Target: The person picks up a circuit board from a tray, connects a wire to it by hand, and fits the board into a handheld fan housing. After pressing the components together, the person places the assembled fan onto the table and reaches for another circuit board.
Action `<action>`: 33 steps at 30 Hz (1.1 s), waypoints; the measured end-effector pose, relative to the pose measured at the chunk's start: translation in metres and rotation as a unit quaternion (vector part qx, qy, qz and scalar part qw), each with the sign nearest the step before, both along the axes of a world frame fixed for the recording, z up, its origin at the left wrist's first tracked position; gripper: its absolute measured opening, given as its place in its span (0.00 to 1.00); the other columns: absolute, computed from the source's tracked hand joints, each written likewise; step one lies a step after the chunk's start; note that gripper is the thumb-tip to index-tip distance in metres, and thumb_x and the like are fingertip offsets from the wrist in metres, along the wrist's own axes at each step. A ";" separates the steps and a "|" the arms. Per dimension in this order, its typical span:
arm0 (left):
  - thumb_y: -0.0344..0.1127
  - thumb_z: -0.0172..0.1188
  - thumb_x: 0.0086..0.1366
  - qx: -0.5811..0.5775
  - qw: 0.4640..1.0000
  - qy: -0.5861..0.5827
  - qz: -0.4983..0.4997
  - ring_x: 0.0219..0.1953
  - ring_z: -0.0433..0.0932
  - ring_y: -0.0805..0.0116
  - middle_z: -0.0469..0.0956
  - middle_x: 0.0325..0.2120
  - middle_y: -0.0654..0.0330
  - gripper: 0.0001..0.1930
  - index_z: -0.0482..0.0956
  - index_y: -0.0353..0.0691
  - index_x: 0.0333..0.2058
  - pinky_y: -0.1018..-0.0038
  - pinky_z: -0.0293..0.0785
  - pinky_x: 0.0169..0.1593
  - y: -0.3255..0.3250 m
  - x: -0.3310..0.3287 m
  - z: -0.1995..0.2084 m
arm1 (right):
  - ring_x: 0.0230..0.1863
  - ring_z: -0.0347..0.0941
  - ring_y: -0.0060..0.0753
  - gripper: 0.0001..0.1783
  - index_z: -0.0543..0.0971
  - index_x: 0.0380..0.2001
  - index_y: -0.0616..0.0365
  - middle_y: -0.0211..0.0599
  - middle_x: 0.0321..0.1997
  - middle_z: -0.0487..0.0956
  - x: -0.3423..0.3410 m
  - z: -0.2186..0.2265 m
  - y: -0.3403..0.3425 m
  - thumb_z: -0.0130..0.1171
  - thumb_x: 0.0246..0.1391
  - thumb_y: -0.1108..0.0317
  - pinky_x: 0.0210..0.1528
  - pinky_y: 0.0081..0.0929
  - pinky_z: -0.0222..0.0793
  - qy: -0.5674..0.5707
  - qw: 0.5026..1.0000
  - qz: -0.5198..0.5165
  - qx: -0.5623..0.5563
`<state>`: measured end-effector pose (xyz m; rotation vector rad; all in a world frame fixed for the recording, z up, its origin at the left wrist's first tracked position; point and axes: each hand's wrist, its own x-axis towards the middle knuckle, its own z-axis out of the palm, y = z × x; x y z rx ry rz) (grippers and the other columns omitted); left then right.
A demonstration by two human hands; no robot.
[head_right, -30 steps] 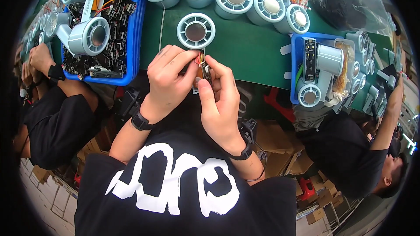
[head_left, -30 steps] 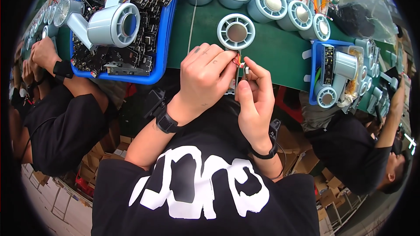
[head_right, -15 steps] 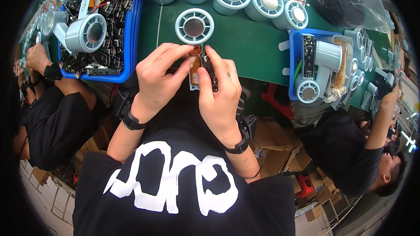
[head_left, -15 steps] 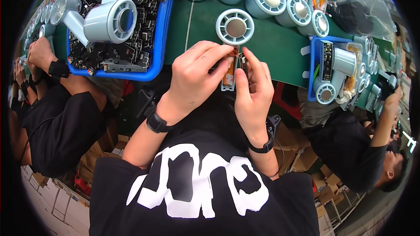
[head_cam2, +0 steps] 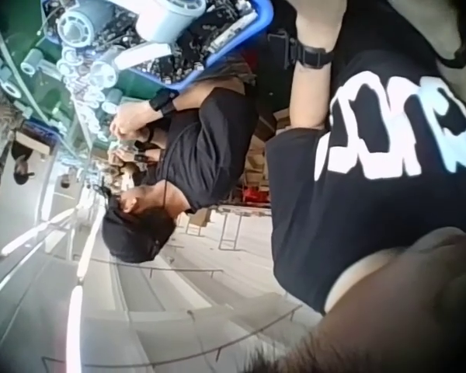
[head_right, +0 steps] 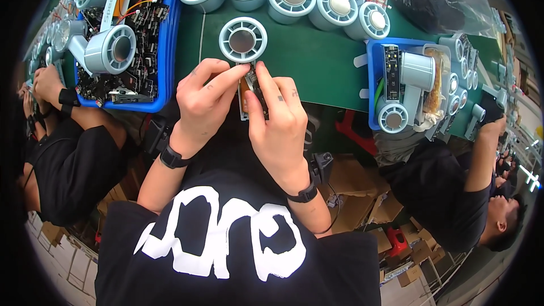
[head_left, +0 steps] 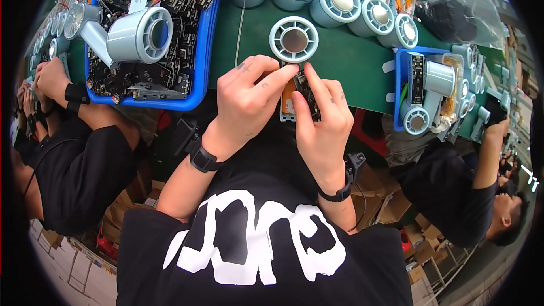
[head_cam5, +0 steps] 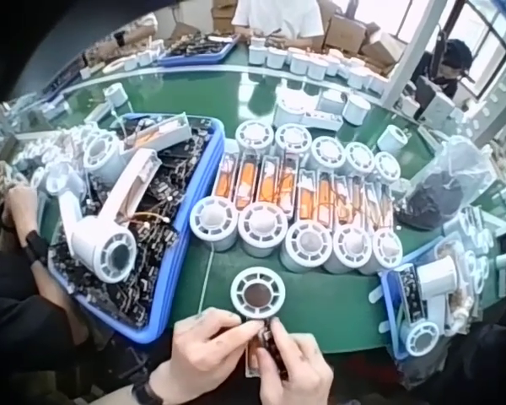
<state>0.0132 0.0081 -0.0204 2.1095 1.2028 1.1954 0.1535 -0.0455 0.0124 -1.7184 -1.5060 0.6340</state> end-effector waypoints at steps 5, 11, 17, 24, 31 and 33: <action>0.25 0.68 0.50 0.042 0.995 0.090 0.010 0.27 0.77 0.66 0.75 0.27 0.64 0.14 0.85 0.43 0.37 0.72 0.73 0.27 0.002 -0.001 0.001 | 0.37 0.79 0.40 0.24 0.80 0.56 0.61 0.43 0.40 0.79 0.001 -0.003 0.000 0.65 0.53 0.79 0.39 0.31 0.74 0.002 1.000 0.011 0.011; 0.28 0.67 0.49 0.076 0.997 0.011 0.007 0.27 0.75 0.67 0.74 0.28 0.66 0.14 0.85 0.44 0.38 0.72 0.71 0.26 0.003 -0.001 -0.007 | 0.34 0.78 0.43 0.24 0.78 0.56 0.66 0.45 0.39 0.79 0.001 -0.008 0.000 0.64 0.54 0.79 0.37 0.34 0.75 -0.019 0.999 0.012 0.042; 0.28 0.66 0.50 0.077 0.992 0.092 -0.029 0.27 0.74 0.65 0.74 0.29 0.66 0.14 0.84 0.43 0.39 0.72 0.72 0.27 0.010 -0.009 -0.001 | 0.36 0.78 0.38 0.23 0.80 0.55 0.62 0.42 0.39 0.80 0.015 -0.012 -0.001 0.64 0.54 0.79 0.39 0.29 0.74 -0.022 0.997 0.055 0.053; 0.26 0.65 0.50 0.066 0.984 0.163 -0.025 0.30 0.76 0.64 0.75 0.30 0.64 0.18 0.84 0.40 0.43 0.71 0.74 0.29 0.006 -0.005 0.010 | 0.33 0.78 0.39 0.22 0.80 0.54 0.65 0.44 0.38 0.79 0.015 -0.005 0.002 0.64 0.55 0.78 0.37 0.30 0.74 0.014 0.999 0.044 0.016; 0.19 0.65 0.48 0.084 0.994 0.060 -0.048 0.37 0.79 0.55 0.77 0.37 0.54 0.23 0.82 0.32 0.47 0.66 0.79 0.39 -0.006 -0.009 -0.006 | 0.34 0.78 0.37 0.19 0.81 0.52 0.66 0.43 0.38 0.80 0.005 -0.002 0.002 0.63 0.57 0.76 0.37 0.29 0.74 0.073 0.996 -0.021 -0.034; 0.19 0.65 0.48 0.083 0.993 0.063 -0.050 0.37 0.79 0.54 0.77 0.37 0.54 0.24 0.81 0.32 0.48 0.66 0.79 0.40 -0.008 -0.013 -0.010 | 0.34 0.79 0.37 0.19 0.81 0.53 0.66 0.43 0.38 0.80 0.007 -0.002 0.003 0.62 0.57 0.76 0.37 0.29 0.74 0.078 0.996 -0.014 -0.040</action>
